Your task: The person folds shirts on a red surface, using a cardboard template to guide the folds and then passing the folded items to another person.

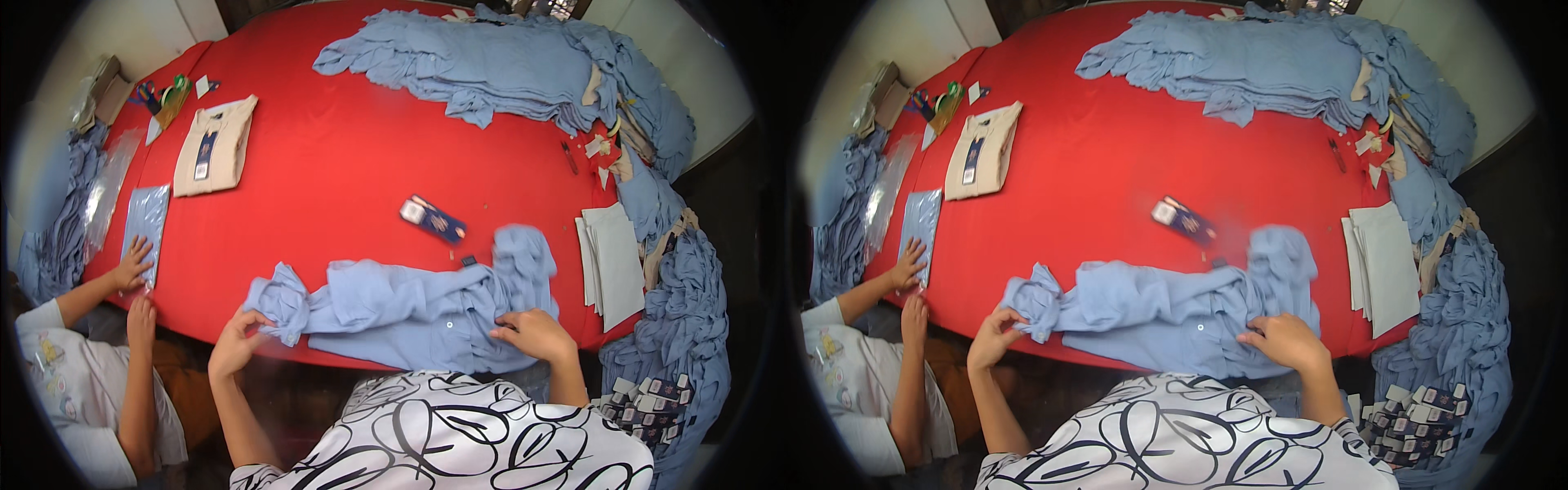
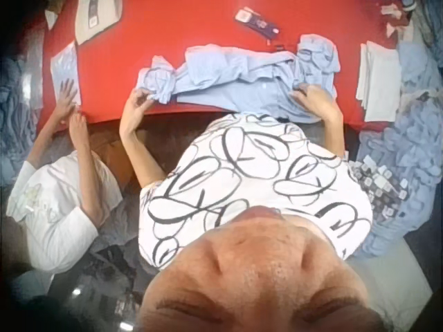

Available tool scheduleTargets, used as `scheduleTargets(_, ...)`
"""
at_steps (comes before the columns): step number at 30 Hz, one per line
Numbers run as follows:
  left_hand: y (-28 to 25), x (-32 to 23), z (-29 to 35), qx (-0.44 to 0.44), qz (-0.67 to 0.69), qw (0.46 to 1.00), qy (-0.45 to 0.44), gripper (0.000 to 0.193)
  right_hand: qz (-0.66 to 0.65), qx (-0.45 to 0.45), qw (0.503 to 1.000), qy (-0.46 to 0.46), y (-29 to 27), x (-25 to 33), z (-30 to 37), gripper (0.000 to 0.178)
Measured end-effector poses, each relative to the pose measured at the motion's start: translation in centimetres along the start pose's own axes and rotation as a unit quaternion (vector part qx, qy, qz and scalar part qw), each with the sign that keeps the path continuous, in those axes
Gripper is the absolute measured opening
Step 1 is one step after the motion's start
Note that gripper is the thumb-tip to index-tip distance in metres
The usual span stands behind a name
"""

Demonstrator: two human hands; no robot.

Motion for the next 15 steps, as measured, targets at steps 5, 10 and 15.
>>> scheduleTargets(5,1.9,2.1,5.3,-0.147,0.048,0.953,-0.260,0.051,-0.150,-0.134,0.946,-0.254,-2.5,7.0,-3.3,0.039)
scheduleTargets(10,7.5,-1.4,3.0,-0.253,-0.256,0.932,0.038,0.044,0.064,-0.165,0.872,-0.457,6.4,20.8,-4.5,0.047)
scheduleTargets(15,-0.7,-3.4,5.2,-0.357,-0.064,0.931,0.040,0.032,-0.361,-0.035,0.896,-0.257,0.7,11.4,-8.1,0.021)
Point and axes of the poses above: each hand's wrist, its own z-axis away from the middle knuckle, its own y-axis out of the palm, x = y × z, the point moved 8 cm from there along -z, towards the middle knuckle, and after that the axes turned 4 degrees about -x, right-handed, at the moved point
